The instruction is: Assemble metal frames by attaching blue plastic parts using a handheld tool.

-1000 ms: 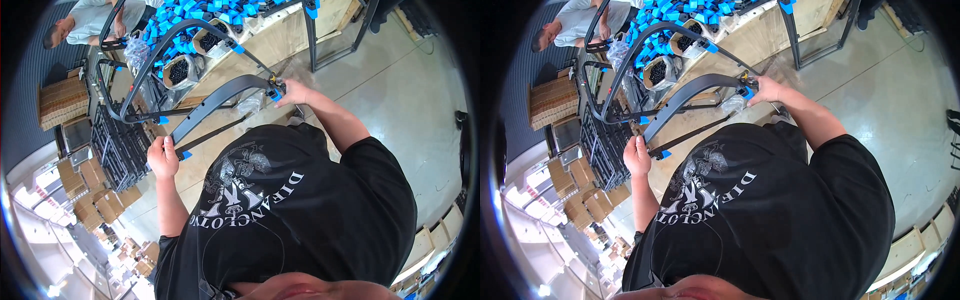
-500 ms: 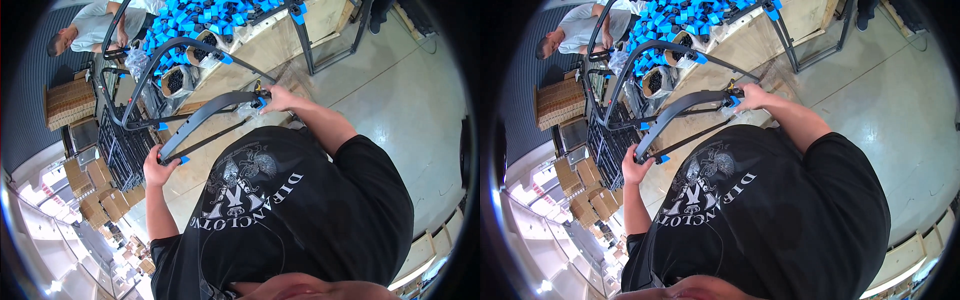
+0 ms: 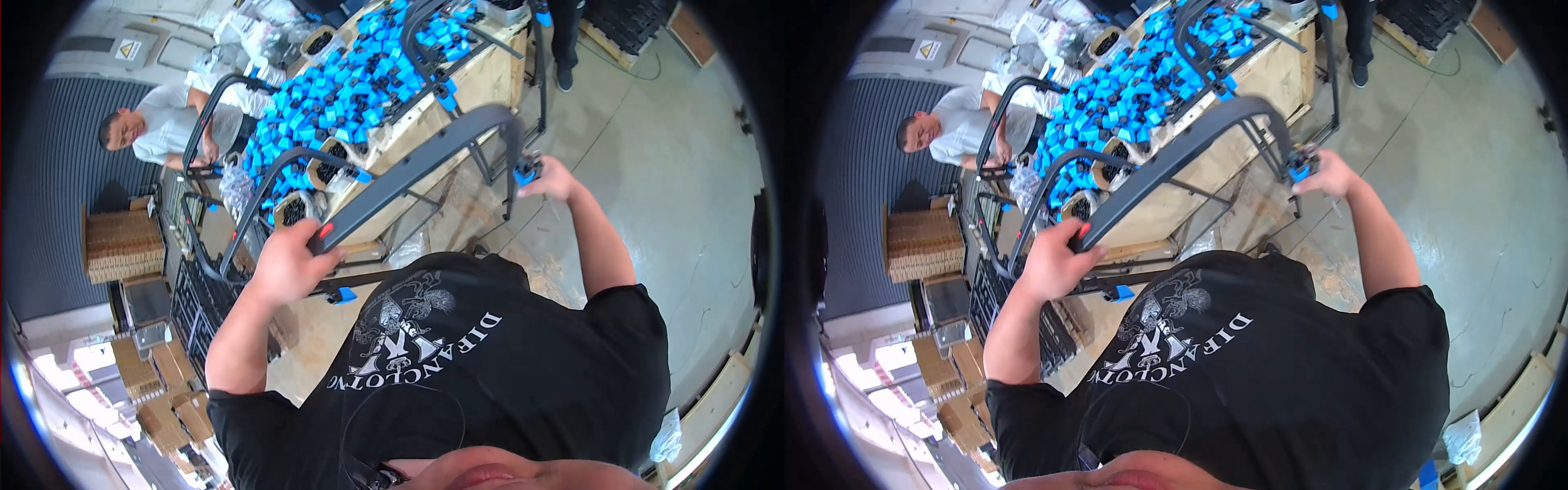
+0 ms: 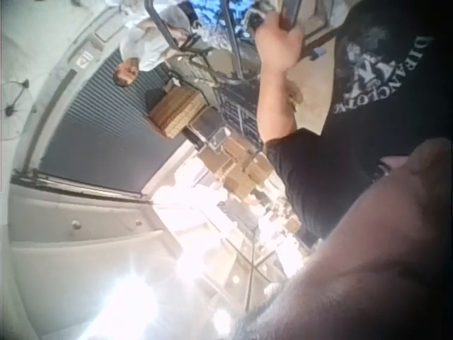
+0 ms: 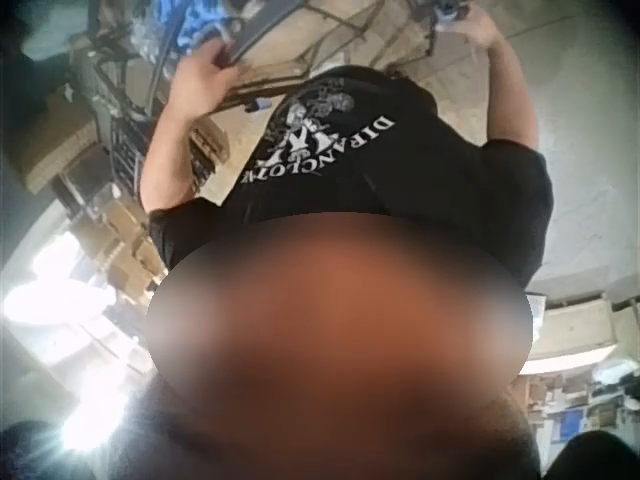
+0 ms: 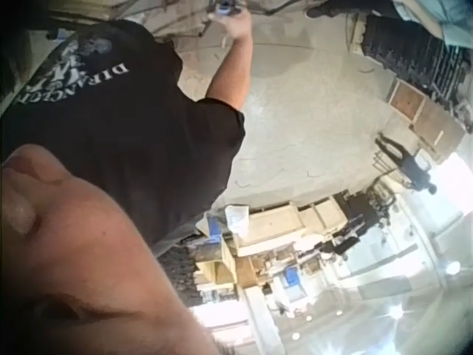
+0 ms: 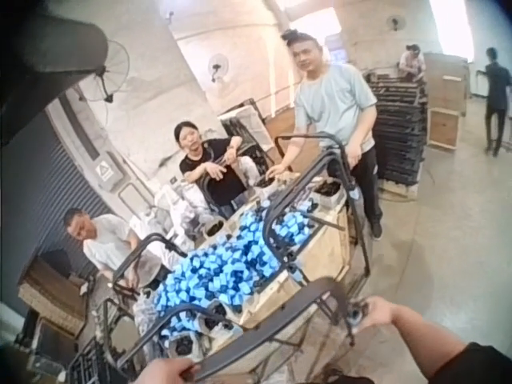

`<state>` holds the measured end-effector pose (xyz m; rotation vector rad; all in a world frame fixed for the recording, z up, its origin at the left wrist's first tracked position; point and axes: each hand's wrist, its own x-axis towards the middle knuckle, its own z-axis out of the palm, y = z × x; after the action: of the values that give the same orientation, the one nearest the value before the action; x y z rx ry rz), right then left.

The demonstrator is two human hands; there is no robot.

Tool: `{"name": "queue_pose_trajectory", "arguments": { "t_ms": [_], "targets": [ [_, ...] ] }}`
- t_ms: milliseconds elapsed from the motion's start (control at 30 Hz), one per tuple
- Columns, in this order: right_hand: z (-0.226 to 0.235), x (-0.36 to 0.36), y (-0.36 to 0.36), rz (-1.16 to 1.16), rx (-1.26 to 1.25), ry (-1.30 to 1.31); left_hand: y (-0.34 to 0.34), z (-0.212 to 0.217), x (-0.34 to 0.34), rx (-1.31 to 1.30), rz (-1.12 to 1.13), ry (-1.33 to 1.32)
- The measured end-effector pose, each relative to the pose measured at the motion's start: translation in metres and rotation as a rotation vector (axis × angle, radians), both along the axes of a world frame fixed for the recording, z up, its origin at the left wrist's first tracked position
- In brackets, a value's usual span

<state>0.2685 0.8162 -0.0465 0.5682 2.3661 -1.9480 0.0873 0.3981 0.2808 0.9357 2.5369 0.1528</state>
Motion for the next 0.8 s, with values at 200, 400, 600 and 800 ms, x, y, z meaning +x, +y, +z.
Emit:
{"name": "queue_pose_trajectory", "arguments": {
  "t_ms": [200,400,600,800],
  "targets": [
    [0.016,0.117,0.068,-1.033,-0.207,0.116,0.148,-0.011,-0.001,0.193,-0.149,-0.128],
    [-0.101,0.272,-0.025,-1.186,0.071,-0.358,0.285,-0.046,-0.002,0.285,-0.203,-0.231],
    [-0.188,0.416,-0.218,-0.858,0.091,-1.052,0.401,-0.102,-0.04,0.374,-0.244,-0.236],
    [-0.165,0.47,-0.314,-1.177,-0.487,-1.198,0.48,-0.133,-0.085,0.299,-0.322,0.125]
  ]
}}
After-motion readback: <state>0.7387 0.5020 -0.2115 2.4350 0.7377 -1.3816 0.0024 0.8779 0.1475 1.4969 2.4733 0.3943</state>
